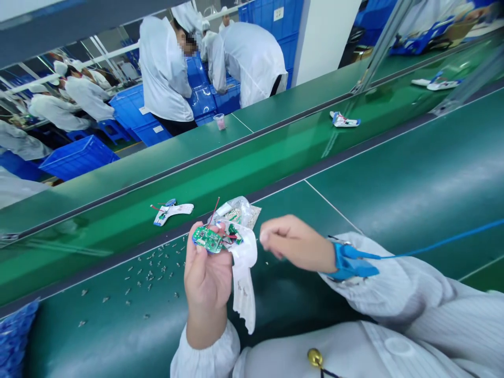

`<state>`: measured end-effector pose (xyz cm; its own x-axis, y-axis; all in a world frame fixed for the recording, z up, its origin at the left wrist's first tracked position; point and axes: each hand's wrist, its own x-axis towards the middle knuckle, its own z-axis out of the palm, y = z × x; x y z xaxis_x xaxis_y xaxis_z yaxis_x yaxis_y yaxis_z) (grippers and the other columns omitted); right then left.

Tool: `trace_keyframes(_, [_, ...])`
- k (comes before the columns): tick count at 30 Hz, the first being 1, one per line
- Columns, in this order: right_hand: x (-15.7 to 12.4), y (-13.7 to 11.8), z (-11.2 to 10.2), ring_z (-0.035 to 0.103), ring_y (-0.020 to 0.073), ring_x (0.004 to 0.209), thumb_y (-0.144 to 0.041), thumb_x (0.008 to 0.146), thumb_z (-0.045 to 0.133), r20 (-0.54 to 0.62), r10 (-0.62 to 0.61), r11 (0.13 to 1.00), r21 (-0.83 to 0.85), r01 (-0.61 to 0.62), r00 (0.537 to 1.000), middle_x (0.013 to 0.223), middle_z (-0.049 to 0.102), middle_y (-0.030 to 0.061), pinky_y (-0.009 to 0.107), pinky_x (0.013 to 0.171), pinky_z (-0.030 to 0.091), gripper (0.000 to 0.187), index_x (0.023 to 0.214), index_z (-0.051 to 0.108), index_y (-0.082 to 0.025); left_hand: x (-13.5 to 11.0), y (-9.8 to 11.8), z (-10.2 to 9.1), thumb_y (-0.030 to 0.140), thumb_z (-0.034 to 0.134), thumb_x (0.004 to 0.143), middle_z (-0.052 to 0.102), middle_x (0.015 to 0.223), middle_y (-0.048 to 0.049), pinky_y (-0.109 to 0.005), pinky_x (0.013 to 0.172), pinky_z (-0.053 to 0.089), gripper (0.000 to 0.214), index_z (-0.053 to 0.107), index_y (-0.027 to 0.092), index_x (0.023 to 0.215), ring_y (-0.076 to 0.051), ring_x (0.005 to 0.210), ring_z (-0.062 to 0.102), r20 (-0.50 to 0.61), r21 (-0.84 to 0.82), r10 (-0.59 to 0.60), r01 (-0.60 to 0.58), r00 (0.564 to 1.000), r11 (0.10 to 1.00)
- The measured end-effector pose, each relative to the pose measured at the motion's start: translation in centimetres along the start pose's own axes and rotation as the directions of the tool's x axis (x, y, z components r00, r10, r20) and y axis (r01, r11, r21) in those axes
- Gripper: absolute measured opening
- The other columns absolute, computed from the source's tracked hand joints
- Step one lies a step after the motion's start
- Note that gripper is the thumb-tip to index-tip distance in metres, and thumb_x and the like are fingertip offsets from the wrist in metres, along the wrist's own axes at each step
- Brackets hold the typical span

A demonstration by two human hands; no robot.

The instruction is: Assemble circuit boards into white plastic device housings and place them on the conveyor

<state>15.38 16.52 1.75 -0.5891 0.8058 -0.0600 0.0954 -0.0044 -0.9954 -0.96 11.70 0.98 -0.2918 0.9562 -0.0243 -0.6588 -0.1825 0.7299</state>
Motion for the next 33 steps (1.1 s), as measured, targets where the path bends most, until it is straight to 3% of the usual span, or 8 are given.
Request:
trace_keyframes(1, [0.2,-0.6,-0.4,0.041,0.0068,0.047,-0.030,0.082,0.051,-0.115,-0.090,0.995,-0.048,0.085,0.989,0.050,0.046,-0.0036,0.019,0.046,0.032,0.028,0.059,0.052,-0.014,0.0,0.0,0.1,0.029,0.067,0.077,0.069,0.090,0.0023,-0.029,0.084,0.052,0.022,0.064,0.029,0.099,-0.014,0.092,0.064,0.011,-0.001,-0.015,0.015,1.000,1.000])
trace_keyframes(3, [0.7,-1.7,-0.7,0.047,0.0083,0.057,-0.022,0.081,0.051,-0.182,-0.274,0.959,-0.132,0.253,0.944,0.064,0.055,-0.0002,0.021,0.054,0.038,0.016,0.072,0.060,-0.013,-0.2,-0.1,0.2,0.031,0.068,0.076,0.070,0.091,0.0021,-0.029,0.083,0.053,0.024,0.065,0.030,0.101,-0.014,0.092,0.064,0.042,-0.004,-0.065,0.065,0.997,0.998])
trace_keyframes(8, [1.1,-3.1,0.1,0.054,0.0148,0.085,-0.015,0.083,0.051,0.075,-0.547,0.799,-0.251,0.547,0.834,0.087,0.061,0.0071,0.029,0.079,0.043,0.021,0.095,0.067,-0.011,-0.6,-0.1,0.5,0.030,0.071,0.074,0.071,0.097,0.0001,-0.022,0.073,0.054,0.027,0.067,0.028,0.101,-0.012,0.083,0.066,0.074,0.003,-0.174,0.174,0.982,0.985])
trace_keyframes(15, [0.4,-3.1,1.1,0.049,0.0160,0.091,-0.014,0.085,0.051,0.067,-0.455,0.843,-0.288,0.453,0.888,0.085,0.056,0.0049,0.034,0.087,0.038,0.018,0.078,0.067,-0.015,-0.8,-0.3,0.9,0.032,0.073,0.072,0.070,0.085,0.0022,-0.017,0.068,0.053,0.027,0.069,0.029,0.098,-0.009,0.073,0.065,0.102,0.008,-0.245,0.245,0.964,0.969])
trace_keyframes(19, [0.2,-2.8,1.4,0.050,0.0153,0.088,-0.016,0.083,0.050,-0.018,-0.352,0.934,-0.067,0.350,0.936,0.081,0.053,0.0035,0.031,0.081,0.041,0.019,0.066,0.059,-0.016,-0.8,-0.3,1.0,0.033,0.069,0.075,0.069,0.094,-0.0007,-0.018,0.069,0.052,0.025,0.068,0.027,0.099,-0.011,0.080,0.065,0.103,0.085,-0.221,0.213,0.970,0.973])
trace_keyframes(24, [0.1,-3.1,1.2,0.051,0.0138,0.075,-0.018,0.081,0.049,-0.085,-0.190,0.967,0.156,0.202,0.978,0.072,0.054,0.0024,0.026,0.067,0.041,0.019,0.063,0.055,-0.015,-1.6,0.1,1.0,0.034,0.063,0.081,0.066,0.102,-0.0036,-0.025,0.082,0.051,0.026,0.064,0.025,0.105,-0.016,0.093,0.063,0.023,0.364,-0.098,0.083,0.995,0.928])
trace_keyframes(29, [-0.3,-4.8,0.3,0.051,0.0128,0.070,-0.018,0.082,0.050,0.005,-0.292,0.953,-0.088,0.291,0.956,0.062,0.057,0.0017,0.025,0.068,0.040,0.024,0.059,0.056,-0.015,-2.8,0.6,1.6,0.035,0.063,0.083,0.066,0.104,-0.0008,-0.020,0.079,0.051,0.026,0.064,0.030,0.108,-0.013,0.092,0.063,0.066,0.466,0.001,-0.032,0.998,0.884])
trace_keyframes(33, [-0.5,-5.6,-0.1,0.046,0.0109,0.062,-0.015,0.081,0.049,0.100,-0.416,0.832,-0.360,0.422,0.904,0.056,0.056,0.0000,0.028,0.073,0.036,0.025,0.059,0.060,-0.015,-3.5,0.7,2.0,0.034,0.061,0.084,0.065,0.105,0.0006,-0.017,0.081,0.051,0.026,0.064,0.031,0.110,-0.012,0.094,0.061,0.117,0.498,0.040,-0.094,0.992,0.862])
